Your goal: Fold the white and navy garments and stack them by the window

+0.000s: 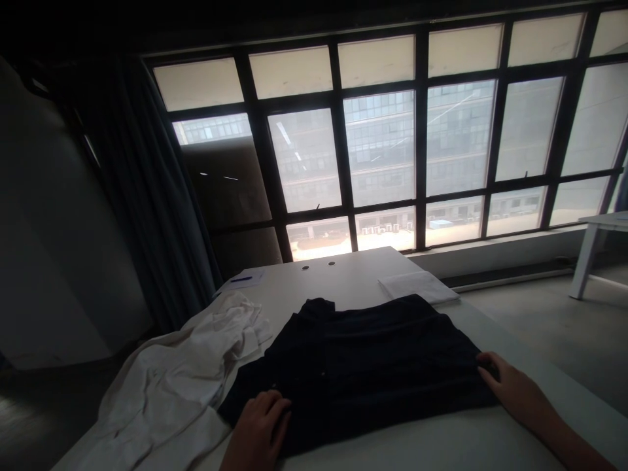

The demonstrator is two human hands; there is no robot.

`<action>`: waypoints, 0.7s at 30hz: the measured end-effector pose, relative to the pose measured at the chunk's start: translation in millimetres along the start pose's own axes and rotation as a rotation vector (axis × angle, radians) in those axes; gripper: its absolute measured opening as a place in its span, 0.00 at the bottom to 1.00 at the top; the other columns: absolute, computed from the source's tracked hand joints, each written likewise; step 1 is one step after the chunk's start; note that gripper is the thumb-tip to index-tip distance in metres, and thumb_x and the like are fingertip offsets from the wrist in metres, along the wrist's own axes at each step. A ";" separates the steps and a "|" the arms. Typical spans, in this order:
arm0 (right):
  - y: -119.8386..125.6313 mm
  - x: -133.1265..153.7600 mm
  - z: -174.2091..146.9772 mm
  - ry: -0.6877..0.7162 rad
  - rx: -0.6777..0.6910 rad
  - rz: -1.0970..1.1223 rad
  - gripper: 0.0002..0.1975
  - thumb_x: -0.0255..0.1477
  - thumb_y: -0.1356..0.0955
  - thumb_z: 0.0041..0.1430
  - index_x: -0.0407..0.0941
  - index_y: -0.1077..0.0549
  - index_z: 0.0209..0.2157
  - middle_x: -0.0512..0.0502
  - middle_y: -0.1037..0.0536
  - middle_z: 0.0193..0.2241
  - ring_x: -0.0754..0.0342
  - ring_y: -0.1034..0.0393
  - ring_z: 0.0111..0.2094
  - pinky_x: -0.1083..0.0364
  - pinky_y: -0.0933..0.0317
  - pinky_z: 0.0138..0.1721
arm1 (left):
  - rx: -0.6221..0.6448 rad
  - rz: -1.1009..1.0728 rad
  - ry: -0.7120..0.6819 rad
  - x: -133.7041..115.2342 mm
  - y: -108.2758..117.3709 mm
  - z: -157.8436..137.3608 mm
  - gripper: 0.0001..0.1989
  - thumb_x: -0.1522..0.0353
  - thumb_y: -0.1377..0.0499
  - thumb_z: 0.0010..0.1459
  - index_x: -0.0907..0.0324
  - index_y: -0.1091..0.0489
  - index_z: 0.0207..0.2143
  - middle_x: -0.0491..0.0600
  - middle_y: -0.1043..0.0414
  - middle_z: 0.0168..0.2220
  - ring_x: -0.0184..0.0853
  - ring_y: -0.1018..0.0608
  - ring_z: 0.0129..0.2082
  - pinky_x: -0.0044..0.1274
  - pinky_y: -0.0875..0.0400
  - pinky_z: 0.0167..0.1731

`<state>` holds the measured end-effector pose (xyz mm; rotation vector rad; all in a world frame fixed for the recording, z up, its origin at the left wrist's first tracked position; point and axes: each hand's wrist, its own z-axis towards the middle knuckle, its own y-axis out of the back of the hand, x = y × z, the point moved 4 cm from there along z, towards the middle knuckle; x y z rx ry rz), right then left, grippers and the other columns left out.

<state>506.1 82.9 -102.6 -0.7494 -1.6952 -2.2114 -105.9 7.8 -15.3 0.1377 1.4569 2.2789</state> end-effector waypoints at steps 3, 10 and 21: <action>3.0 4.0 -1.5 -0.005 0.009 -0.004 0.21 0.46 0.41 0.60 0.49 0.28 0.46 0.40 0.18 0.46 0.40 0.24 0.46 0.45 0.35 0.44 | 0.076 -0.061 -0.003 -15.9 -5.9 14.2 0.13 0.66 0.45 0.67 0.47 0.23 0.48 0.51 0.23 0.45 0.41 0.22 0.43 0.32 0.29 0.48; 10.4 12.8 -4.3 -0.010 0.001 0.028 0.21 0.46 0.39 0.58 0.50 0.25 0.44 0.43 0.18 0.44 0.41 0.23 0.44 0.47 0.34 0.42 | 0.234 -0.268 0.067 -39.0 -23.9 70.9 0.16 0.70 0.50 0.68 0.48 0.26 0.49 0.46 0.22 0.45 0.36 0.20 0.41 0.23 0.30 0.42; 14.0 15.4 -6.9 0.006 0.010 0.066 0.20 0.46 0.38 0.57 0.49 0.25 0.43 0.42 0.18 0.45 0.40 0.24 0.47 0.48 0.34 0.43 | 0.248 -0.363 0.061 -52.0 -54.0 72.8 0.14 0.61 0.49 0.70 0.53 0.25 0.40 0.49 0.25 0.41 0.36 0.23 0.41 0.25 0.33 0.43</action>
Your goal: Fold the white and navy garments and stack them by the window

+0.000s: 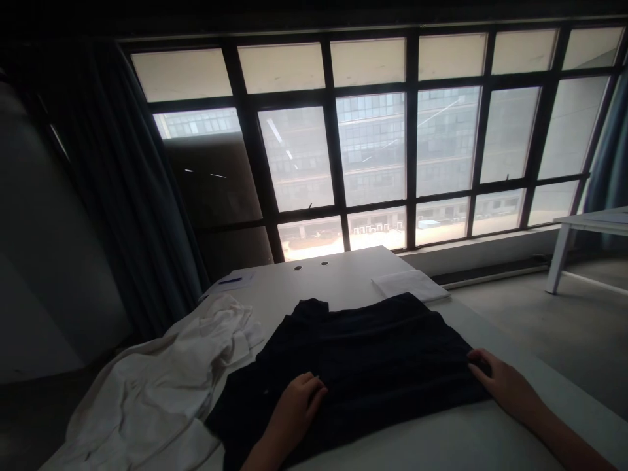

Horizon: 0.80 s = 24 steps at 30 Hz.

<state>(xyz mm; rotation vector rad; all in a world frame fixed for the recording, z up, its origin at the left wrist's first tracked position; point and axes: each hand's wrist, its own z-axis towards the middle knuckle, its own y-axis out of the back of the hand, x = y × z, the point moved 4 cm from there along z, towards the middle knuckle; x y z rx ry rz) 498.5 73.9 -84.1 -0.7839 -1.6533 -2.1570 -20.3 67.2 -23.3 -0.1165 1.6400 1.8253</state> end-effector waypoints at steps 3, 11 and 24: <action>0.0 -0.9 0.1 -0.010 -0.008 0.016 0.20 0.45 0.38 0.57 0.49 0.25 0.43 0.42 0.18 0.45 0.40 0.24 0.47 0.48 0.33 0.43 | 0.045 0.026 0.023 0.5 0.8 -1.2 0.14 0.60 0.48 0.69 0.54 0.25 0.39 0.49 0.24 0.40 0.38 0.24 0.41 0.26 0.34 0.43; 6.2 2.5 0.1 0.026 -0.009 0.074 0.19 0.45 0.39 0.59 0.50 0.24 0.40 0.43 0.17 0.41 0.41 0.23 0.42 0.49 0.32 0.41 | 0.108 0.100 0.031 -4.4 0.3 -5.6 0.19 0.56 0.52 0.72 0.54 0.28 0.35 0.47 0.22 0.37 0.37 0.24 0.37 0.29 0.39 0.47; 8.8 -2.2 3.5 -0.001 -0.030 0.120 0.20 0.46 0.39 0.58 0.49 0.23 0.40 0.42 0.17 0.38 0.41 0.22 0.39 0.50 0.32 0.38 | 0.181 0.040 0.050 -0.8 9.4 -13.5 0.18 0.57 0.55 0.72 0.53 0.30 0.38 0.47 0.22 0.38 0.37 0.21 0.36 0.24 0.37 0.36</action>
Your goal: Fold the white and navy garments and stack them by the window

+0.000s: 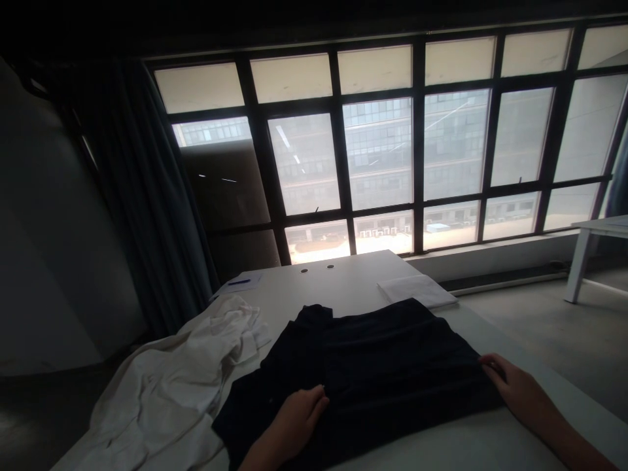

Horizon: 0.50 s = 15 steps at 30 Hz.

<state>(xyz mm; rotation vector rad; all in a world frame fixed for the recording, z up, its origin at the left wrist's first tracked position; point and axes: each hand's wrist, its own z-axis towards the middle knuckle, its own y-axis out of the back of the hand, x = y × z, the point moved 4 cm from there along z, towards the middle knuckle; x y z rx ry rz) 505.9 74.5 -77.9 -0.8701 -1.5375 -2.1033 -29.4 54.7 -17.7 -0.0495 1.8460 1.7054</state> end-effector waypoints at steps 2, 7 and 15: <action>-0.1 -0.9 0.2 -0.002 0.004 0.001 0.20 0.46 0.39 0.58 0.49 0.23 0.40 0.42 0.17 0.38 0.41 0.22 0.39 0.49 0.32 0.38 | 0.004 -0.007 0.017 0.5 -1.3 -1.4 0.16 0.56 0.53 0.72 0.52 0.30 0.39 0.46 0.22 0.37 0.36 0.21 0.36 0.24 0.37 0.35; -1.0 -2.1 1.7 0.002 0.034 0.007 0.21 0.46 0.39 0.58 0.49 0.23 0.40 0.41 0.17 0.40 0.40 0.22 0.41 0.48 0.31 0.39 | 0.017 0.031 0.000 -7.6 -1.3 -4.0 0.13 0.57 0.46 0.68 0.53 0.30 0.35 0.44 0.24 0.36 0.36 0.23 0.36 0.24 0.37 0.36; -2.1 -5.5 2.6 0.011 0.056 0.017 0.21 0.46 0.38 0.58 0.49 0.22 0.41 0.41 0.17 0.41 0.41 0.22 0.42 0.49 0.31 0.41 | -0.082 0.026 -0.058 -23.9 4.6 -5.7 0.06 0.64 0.44 0.68 0.53 0.32 0.37 0.46 0.27 0.43 0.34 0.23 0.39 0.22 0.35 0.39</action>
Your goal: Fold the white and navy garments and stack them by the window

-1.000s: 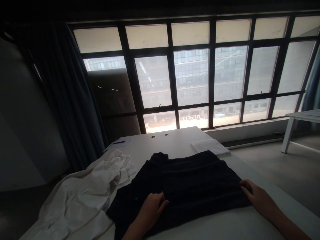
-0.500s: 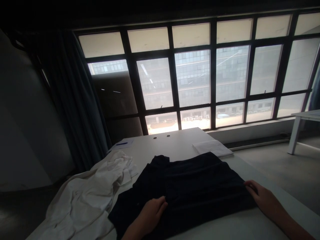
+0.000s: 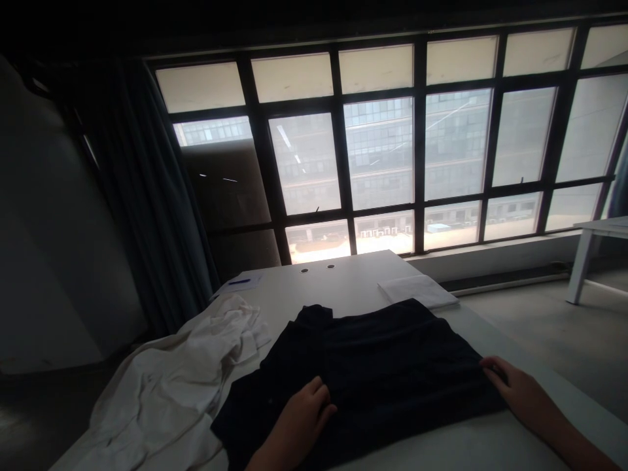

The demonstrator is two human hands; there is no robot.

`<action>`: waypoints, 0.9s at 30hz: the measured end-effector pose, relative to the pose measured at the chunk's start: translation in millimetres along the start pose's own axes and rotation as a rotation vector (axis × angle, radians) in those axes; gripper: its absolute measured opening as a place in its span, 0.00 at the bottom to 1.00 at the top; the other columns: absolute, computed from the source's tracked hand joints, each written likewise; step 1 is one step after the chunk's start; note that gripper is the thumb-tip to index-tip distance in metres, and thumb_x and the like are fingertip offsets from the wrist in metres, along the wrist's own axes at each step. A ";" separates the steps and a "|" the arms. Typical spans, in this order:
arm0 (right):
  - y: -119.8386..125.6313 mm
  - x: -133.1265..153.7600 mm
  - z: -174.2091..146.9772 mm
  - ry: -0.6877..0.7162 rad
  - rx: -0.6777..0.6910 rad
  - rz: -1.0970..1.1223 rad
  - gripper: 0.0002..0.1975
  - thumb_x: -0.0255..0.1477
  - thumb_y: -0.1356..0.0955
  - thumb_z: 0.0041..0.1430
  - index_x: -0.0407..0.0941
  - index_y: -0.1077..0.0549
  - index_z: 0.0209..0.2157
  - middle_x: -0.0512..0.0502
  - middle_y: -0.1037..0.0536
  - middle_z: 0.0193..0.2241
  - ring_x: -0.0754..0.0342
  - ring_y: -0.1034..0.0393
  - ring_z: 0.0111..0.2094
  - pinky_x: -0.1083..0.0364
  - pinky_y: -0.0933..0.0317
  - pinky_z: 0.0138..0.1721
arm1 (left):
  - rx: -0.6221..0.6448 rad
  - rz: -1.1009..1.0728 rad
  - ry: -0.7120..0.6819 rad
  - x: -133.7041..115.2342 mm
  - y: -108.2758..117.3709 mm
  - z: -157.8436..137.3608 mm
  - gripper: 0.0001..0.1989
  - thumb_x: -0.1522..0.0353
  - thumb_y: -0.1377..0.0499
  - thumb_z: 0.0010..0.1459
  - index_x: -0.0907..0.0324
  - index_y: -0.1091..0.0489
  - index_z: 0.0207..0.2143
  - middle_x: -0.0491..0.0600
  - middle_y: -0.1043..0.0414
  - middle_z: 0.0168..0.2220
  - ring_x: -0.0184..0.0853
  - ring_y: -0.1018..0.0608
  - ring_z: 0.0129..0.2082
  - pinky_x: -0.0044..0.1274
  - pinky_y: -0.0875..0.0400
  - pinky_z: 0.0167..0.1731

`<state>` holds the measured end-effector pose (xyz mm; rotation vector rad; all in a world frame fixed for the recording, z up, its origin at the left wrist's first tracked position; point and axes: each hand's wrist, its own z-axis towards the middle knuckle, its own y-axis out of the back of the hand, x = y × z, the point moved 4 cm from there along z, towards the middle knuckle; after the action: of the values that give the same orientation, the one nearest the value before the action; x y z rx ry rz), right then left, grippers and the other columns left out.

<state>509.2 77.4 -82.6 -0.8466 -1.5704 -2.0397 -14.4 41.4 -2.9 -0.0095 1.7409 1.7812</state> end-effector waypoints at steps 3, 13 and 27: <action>-0.1 0.4 -0.5 0.004 -0.006 -0.011 0.20 0.46 0.38 0.58 0.50 0.22 0.40 0.43 0.17 0.40 0.41 0.22 0.42 0.50 0.32 0.40 | 0.052 -0.018 0.035 3.5 -3.1 -0.6 0.06 0.63 0.47 0.70 0.52 0.33 0.39 0.44 0.24 0.37 0.35 0.22 0.36 0.23 0.37 0.35; -1.0 0.4 0.1 0.008 0.036 -0.035 0.20 0.46 0.39 0.60 0.49 0.24 0.41 0.42 0.18 0.42 0.41 0.23 0.42 0.49 0.32 0.41 | 0.102 -0.191 0.130 2.8 4.2 -3.5 0.16 0.55 0.56 0.73 0.52 0.36 0.41 0.43 0.26 0.37 0.33 0.25 0.36 0.22 0.38 0.36; -0.4 -0.4 -0.2 0.011 -0.028 -0.053 0.20 0.46 0.39 0.59 0.50 0.26 0.43 0.40 0.17 0.40 0.39 0.23 0.44 0.48 0.32 0.41 | 0.041 0.080 0.107 6.6 -6.2 -0.2 0.07 0.60 0.46 0.68 0.51 0.30 0.41 0.43 0.22 0.38 0.36 0.21 0.37 0.24 0.36 0.37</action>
<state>509.2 77.3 -83.3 -0.8099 -1.5778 -2.1049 -17.0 43.5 -11.2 -0.0185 1.8776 1.8320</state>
